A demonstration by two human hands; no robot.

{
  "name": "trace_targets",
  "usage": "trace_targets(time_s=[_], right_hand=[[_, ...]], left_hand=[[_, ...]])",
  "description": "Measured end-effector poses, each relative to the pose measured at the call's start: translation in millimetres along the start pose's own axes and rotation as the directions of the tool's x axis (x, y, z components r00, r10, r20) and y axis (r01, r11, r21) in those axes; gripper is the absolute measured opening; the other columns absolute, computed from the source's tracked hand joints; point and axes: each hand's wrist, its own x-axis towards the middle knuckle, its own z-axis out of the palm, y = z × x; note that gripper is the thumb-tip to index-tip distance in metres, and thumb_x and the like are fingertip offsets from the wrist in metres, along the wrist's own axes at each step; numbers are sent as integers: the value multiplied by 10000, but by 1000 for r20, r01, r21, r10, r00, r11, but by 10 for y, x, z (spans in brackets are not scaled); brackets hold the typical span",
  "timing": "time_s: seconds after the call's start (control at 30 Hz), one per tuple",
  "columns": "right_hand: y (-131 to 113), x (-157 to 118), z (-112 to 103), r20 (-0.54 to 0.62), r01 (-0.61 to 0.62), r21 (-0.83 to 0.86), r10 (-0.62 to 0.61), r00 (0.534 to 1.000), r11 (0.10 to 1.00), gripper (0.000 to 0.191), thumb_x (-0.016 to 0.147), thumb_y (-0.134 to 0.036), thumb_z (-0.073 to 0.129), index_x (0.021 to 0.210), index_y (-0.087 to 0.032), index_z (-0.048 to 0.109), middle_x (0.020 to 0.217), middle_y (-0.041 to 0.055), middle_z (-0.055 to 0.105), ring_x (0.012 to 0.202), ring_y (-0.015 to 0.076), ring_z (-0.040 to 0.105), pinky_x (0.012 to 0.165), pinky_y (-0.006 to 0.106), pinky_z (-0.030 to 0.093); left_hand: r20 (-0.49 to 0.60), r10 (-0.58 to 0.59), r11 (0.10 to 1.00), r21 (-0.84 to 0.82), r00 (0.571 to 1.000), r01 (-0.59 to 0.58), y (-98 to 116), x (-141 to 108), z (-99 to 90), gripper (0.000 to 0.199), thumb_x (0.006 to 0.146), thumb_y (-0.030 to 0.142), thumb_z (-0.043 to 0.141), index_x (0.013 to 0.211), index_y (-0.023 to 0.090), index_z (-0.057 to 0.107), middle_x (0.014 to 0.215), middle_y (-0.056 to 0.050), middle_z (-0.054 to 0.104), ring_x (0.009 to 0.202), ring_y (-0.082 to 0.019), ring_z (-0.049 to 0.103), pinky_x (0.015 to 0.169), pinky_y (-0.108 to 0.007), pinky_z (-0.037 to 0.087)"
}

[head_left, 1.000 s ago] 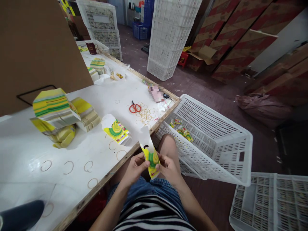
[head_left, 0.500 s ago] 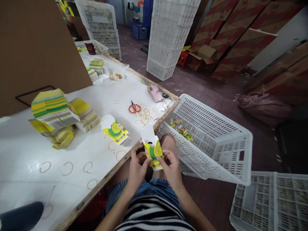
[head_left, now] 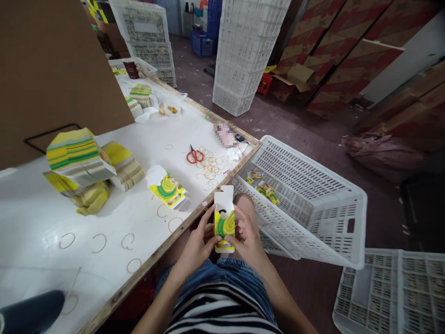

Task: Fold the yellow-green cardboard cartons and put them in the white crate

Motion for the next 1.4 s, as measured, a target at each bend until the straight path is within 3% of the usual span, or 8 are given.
trace_targets(time_s=[0.3, 0.43, 0.87, 1.0, 1.1, 1.23, 1.3, 1.4], right_hand=[[-121, 16, -113, 94, -72, 28, 69, 993, 997, 416, 883, -417, 596, 1233, -234, 467, 665, -46, 610, 558, 141, 562, 556, 244, 431], [-189, 41, -118, 129, -46, -47, 51, 990, 998, 240, 890, -443, 576, 950, -211, 566, 607, -54, 530, 521, 117, 473, 518, 223, 355], [-206, 57, -83, 37, 140, -158, -136, 990, 977, 232, 891, -317, 575, 715, -179, 636, 723, 15, 593, 681, 158, 555, 624, 260, 419], [-142, 83, -59, -63, 105, -40, -107, 992, 994, 171, 876, -322, 612, 999, -208, 650, 785, 7, 623, 715, 161, 592, 646, 258, 457], [-87, 113, -64, -104, 82, 23, -79, 991, 996, 477, 867, -323, 633, 1318, -263, 492, 832, -5, 641, 726, 164, 608, 675, 273, 484], [-90, 140, -147, -53, 188, -128, -196, 979, 974, 246, 894, -391, 585, 1023, -228, 715, 951, 66, 664, 893, 220, 607, 791, 330, 481], [-115, 134, -196, -45, 229, -180, -240, 970, 957, 312, 904, -452, 543, 915, -218, 750, 906, 78, 662, 914, 244, 594, 812, 356, 471], [-136, 107, -221, 20, 140, -169, -139, 990, 976, 307, 879, -463, 572, 981, -219, 727, 789, 52, 660, 834, 239, 608, 746, 347, 481]], left_hand=[[117, -49, 977, -200, 992, 72, -4, -86, 30, 527, 811, 263, 692, 1246, 250, 396, 888, -26, 694, 784, -183, 684, 727, -294, 525], [170, -68, 962, -249, 983, 110, -27, -91, 26, 460, 785, 265, 723, 1124, 247, 414, 805, 15, 664, 662, -128, 630, 611, -216, 461], [63, -38, 996, 85, 997, 33, -22, -81, 19, 222, 776, 306, 713, 820, 183, 533, 673, 34, 584, 620, -117, 532, 571, -205, 393], [31, -2, 1000, 17, 1000, 2, -16, -63, 50, 313, 834, 307, 654, 1086, 198, 504, 809, -9, 666, 720, -149, 612, 663, -241, 468], [15, -11, 996, -89, 1000, 13, 5, -49, 66, 691, 856, 303, 630, 1406, 250, 215, 974, -62, 708, 831, -191, 672, 755, -315, 519], [7, -10, 1000, 25, 1000, 10, 2, -31, 38, 578, 853, 328, 627, 1376, 204, 416, 1061, -112, 714, 916, -233, 678, 766, -326, 539], [-53, 16, 995, 100, 998, -10, -17, -22, 20, 467, 854, 334, 620, 1292, 194, 539, 1095, -111, 712, 935, -238, 677, 776, -325, 545], [-114, 48, 986, 162, 992, -29, -56, -9, 16, 424, 859, 322, 607, 1265, 201, 581, 1171, -106, 694, 1005, -244, 669, 831, -332, 545]])
